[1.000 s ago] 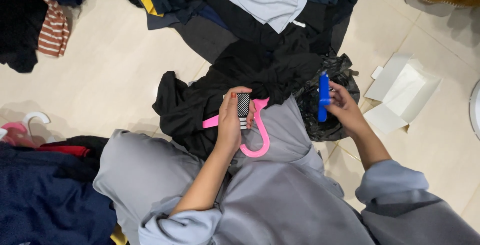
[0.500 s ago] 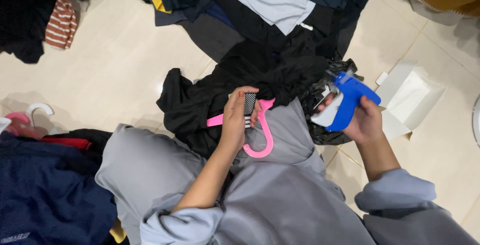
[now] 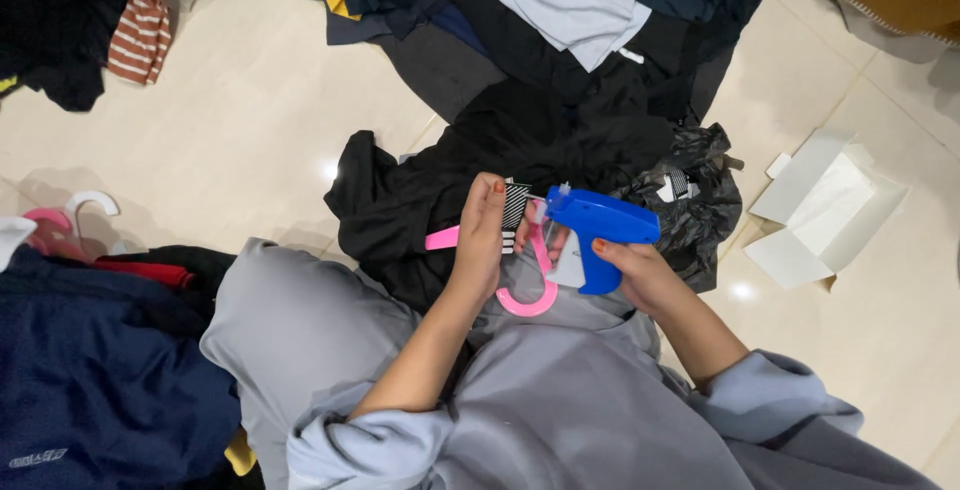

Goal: Sorting through a pile of garments on the floor and using a tagging gun to attach price tags before placing them on hangers.

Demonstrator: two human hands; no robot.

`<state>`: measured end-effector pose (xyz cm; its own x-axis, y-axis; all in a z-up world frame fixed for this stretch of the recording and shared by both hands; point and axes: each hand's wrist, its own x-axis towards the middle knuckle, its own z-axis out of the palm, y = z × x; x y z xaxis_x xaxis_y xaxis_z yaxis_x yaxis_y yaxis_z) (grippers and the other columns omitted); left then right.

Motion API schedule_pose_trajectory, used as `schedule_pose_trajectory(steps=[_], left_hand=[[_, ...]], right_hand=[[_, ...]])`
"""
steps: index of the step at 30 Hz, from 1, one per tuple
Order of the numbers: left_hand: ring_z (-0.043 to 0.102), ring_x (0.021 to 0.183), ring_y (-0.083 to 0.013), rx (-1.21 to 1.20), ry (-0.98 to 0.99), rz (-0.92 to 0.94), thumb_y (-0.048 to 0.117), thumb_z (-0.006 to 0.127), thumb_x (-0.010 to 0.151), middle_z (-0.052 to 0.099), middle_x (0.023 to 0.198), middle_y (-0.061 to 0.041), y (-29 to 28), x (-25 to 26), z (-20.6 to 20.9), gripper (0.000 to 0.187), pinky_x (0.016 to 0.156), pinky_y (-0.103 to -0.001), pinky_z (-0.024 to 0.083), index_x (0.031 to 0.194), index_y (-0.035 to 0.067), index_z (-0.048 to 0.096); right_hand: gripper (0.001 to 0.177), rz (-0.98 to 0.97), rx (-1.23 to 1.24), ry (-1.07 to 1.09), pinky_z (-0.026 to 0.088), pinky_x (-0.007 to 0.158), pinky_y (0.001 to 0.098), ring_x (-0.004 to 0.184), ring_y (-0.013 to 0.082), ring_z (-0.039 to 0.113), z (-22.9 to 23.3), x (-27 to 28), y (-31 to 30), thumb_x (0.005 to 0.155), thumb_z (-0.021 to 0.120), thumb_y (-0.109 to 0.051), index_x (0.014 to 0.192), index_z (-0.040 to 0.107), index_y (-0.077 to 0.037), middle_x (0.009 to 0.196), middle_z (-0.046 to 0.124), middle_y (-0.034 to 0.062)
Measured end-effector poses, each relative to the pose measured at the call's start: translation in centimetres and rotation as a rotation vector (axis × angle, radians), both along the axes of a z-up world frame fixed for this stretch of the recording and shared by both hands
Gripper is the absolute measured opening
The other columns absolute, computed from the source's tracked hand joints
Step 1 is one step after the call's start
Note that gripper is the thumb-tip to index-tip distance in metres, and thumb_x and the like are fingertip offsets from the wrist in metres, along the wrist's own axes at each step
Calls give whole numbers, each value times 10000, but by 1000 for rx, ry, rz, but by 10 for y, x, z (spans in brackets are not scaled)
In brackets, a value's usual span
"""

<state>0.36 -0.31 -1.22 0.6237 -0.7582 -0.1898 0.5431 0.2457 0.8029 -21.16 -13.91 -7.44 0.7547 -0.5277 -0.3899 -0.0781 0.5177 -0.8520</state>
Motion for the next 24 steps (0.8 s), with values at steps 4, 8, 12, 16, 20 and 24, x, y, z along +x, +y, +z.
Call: schedule_pose_trajectory(steps=[4, 8, 12, 16, 20, 24], left_hand=[[545, 472, -160, 52, -89, -8, 337, 375, 1115, 594, 645, -132, 0, -1, 3, 240, 418, -222, 439, 1007, 141, 464], [646, 522, -189, 230, -438, -16, 318, 394, 1102, 681, 607, -119, 6, 1, 11, 214, 530, -262, 526, 1044, 133, 486], [661, 622, -394, 436, -783, -32, 211, 480, 1059, 670, 670, -177, 13, -1, 38, 64, 607, -428, 529, 1060, 147, 490], [672, 624, -349, 369, -701, -53, 180, 524, 1040, 719, 698, -138, 15, -5, 40, 68, 652, -396, 530, 1011, 121, 508], [708, 695, -300, 304, -599, -62, 121, 567, 1017, 769, 814, -135, 14, -6, 26, 57, 717, -380, 531, 990, 84, 534], [717, 748, -195, 281, -551, -57, 115, 606, 1003, 787, 860, -108, 15, 7, 23, 28, 749, -348, 536, 988, 97, 591]], right_hand=[[449, 27, -90, 70, 518, 982, 597, 1108, 395, 677, 34, 24, 14, 927, 680, -142, 1341, 619, 21, 1229, 698, 232], [434, 32, -168, 89, 529, 985, 585, 1132, 375, 678, 24, 23, 18, 934, 691, -138, 1340, 635, 3, 1231, 710, 221], [446, 61, -260, 111, 551, 968, 549, 1147, 347, 677, 38, 34, 19, 919, 709, -121, 1347, 638, -15, 1217, 720, 213], [559, 54, -213, 132, 534, 967, 580, 1207, 408, 629, 69, 46, 24, 889, 719, -92, 1420, 567, -5, 1299, 672, 245], [672, 73, -199, 121, 509, 967, 630, 1233, 396, 604, 78, 51, 28, 848, 750, -68, 1462, 491, 21, 1326, 642, 274], [571, 25, -171, 171, 537, 938, 565, 1196, 320, 617, 94, 60, 31, 862, 753, -127, 1398, 591, -16, 1286, 688, 213]])
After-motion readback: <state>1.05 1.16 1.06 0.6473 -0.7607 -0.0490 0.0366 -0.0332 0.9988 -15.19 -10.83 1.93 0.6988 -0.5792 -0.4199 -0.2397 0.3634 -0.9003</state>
